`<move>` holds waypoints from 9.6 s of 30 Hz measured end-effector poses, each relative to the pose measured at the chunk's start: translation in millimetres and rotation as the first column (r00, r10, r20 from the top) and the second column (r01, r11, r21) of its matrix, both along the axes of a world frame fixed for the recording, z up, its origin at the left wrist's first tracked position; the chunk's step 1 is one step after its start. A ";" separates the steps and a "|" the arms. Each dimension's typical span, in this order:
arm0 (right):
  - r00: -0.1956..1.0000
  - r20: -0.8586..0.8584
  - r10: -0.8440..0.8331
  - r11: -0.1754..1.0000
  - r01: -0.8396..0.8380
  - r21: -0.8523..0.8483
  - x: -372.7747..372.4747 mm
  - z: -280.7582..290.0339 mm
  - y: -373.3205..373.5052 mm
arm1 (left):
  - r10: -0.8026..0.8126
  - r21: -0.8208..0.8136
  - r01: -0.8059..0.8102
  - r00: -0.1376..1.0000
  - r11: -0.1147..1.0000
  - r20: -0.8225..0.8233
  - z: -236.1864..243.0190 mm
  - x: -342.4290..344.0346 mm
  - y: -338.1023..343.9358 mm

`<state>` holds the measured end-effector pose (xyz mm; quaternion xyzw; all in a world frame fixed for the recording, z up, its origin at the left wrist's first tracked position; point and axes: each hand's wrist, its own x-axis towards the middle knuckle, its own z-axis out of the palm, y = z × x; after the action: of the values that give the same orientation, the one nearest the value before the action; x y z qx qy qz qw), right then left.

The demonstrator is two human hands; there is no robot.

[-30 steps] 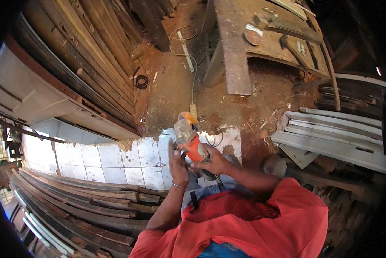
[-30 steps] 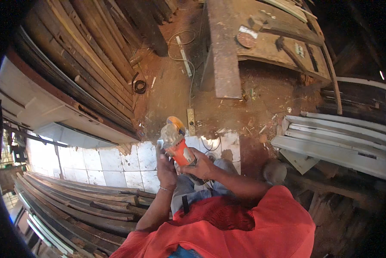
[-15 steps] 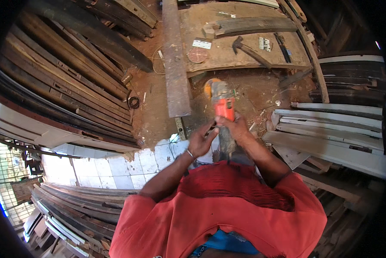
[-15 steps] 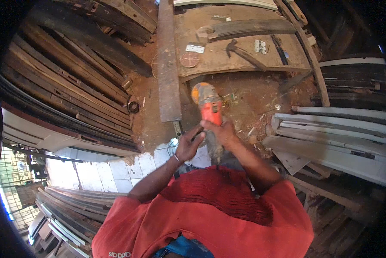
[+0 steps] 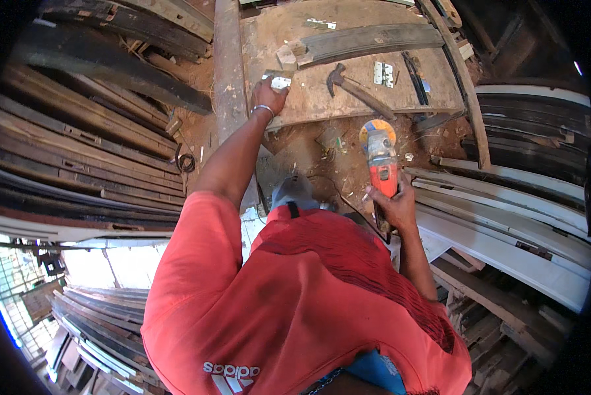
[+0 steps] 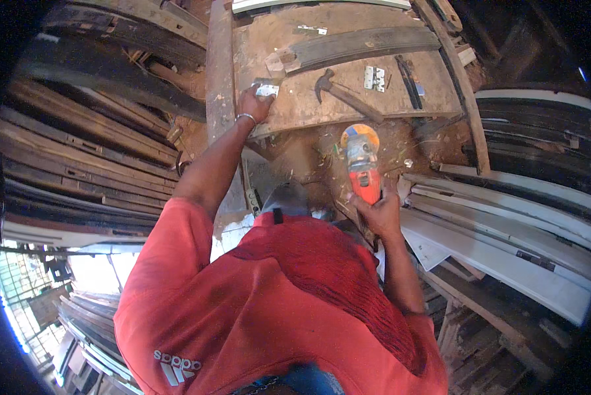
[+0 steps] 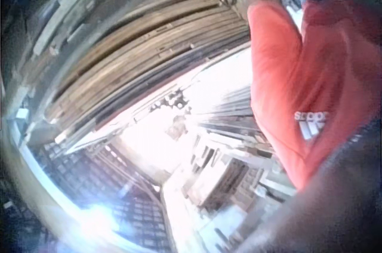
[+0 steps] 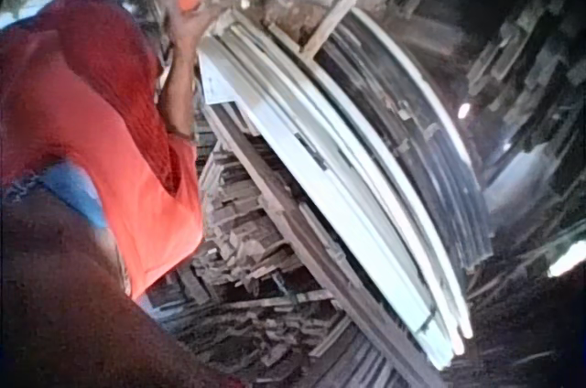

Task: The person uses an angle grinder to smooth or cut metal hinges on a workbench, then walks to retrieve a hammer and uses it to strike a metal component.

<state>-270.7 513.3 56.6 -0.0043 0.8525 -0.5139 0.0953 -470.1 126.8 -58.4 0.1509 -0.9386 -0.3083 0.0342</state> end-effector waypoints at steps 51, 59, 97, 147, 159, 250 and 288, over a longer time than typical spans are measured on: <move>0.858 0.121 0.499 0.843 -0.449 -0.296 -226.2 12.2 3.7 | -0.017 -0.138 -0.175 0.560 0.975 -0.828 180.2 148.7 94.3; 0.953 0.124 0.277 0.917 -0.224 -0.331 -228.4 12.7 -12.4 | -0.195 -0.281 -0.072 0.559 0.957 -0.806 183.0 94.3 41.4; 0.832 0.549 -0.077 0.755 0.408 -0.513 -206.7 53.1 -45.6 | 0.159 0.418 -0.042 0.956 0.907 -0.248 -16.6 -170.2 -5.6; 0.736 0.489 -0.468 0.439 0.674 -0.594 -199.4 48.1 112.9 | -0.437 -0.236 0.469 0.882 0.851 0.174 61.0 -225.2 156.9; 0.809 0.523 -0.269 0.559 0.574 -0.598 -236.5 50.3 87.8 | 0.347 -0.065 -0.354 0.933 0.933 -0.094 85.6 -143.5 99.0; 0.843 0.507 0.177 0.810 0.168 -0.562 -246.9 44.4 -42.1 | 0.338 0.940 0.081 0.940 -0.331 0.038 75.8 20.1 43.1; 0.754 0.562 0.339 0.723 0.173 -0.668 -272.0 11.6 -77.5 | 0.455 0.563 -0.437 0.883 0.702 0.118 12.6 -4.1 72.9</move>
<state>-542.7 435.8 68.2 0.0985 0.5111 -0.7537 0.4013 -474.3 199.7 -45.9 0.3717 -0.7359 -0.5610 0.0747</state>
